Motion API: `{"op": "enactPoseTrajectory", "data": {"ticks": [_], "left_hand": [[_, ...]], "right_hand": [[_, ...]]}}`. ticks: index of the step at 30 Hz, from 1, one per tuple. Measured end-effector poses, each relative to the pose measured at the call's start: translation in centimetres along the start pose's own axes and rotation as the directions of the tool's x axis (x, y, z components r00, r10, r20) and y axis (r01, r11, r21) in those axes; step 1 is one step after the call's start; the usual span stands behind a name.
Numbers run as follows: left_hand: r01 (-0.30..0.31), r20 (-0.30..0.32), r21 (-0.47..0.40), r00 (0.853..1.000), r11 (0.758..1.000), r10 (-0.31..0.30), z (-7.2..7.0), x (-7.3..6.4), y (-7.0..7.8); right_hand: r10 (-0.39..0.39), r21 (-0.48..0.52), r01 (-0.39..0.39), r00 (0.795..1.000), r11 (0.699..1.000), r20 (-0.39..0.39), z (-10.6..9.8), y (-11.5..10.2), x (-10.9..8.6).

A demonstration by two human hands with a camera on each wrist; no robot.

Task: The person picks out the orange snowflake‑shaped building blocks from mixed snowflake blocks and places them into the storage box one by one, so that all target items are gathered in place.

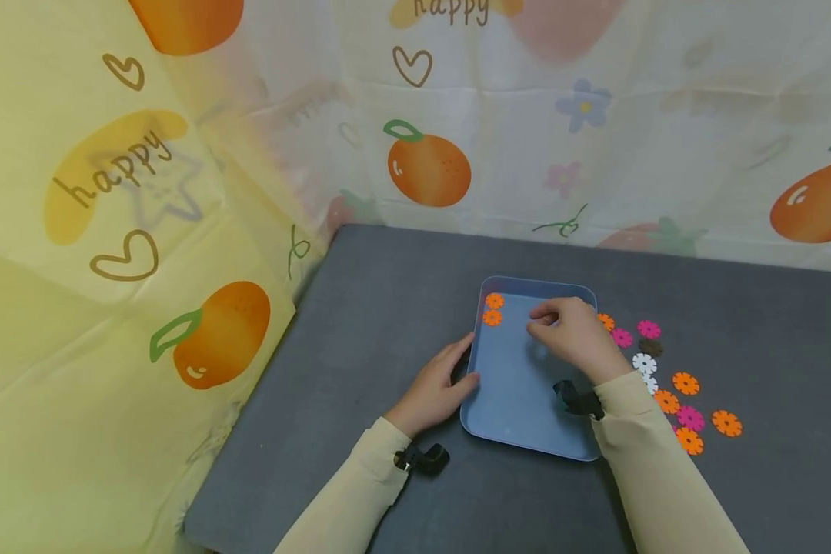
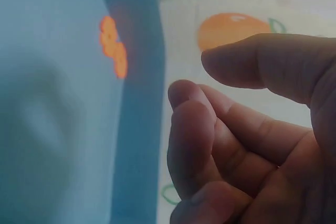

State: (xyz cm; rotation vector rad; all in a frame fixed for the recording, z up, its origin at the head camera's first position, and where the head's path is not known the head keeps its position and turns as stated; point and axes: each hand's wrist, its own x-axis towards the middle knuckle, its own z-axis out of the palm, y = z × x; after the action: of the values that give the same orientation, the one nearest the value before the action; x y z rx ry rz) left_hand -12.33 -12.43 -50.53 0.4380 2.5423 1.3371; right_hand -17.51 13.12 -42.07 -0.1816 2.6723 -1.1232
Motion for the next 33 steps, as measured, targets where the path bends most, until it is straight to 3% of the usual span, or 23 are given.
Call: {"op": "enactPoseTrajectory", "data": {"ticks": [15,33], "left_hand": [[0.005,-0.003,-0.009,1.000,1.000,-0.005,0.1,0.1,0.1],[0.001,0.002,0.009,1.000,1.000,-0.001,0.0,0.0,0.3]], "right_hand": [[0.001,-0.060,-0.002,1.000,0.998,-0.029,-3.1,0.9,-4.0],[0.064,-0.087,-0.071,0.995,0.994,-0.073,-4.8,5.0,-6.3]]}}
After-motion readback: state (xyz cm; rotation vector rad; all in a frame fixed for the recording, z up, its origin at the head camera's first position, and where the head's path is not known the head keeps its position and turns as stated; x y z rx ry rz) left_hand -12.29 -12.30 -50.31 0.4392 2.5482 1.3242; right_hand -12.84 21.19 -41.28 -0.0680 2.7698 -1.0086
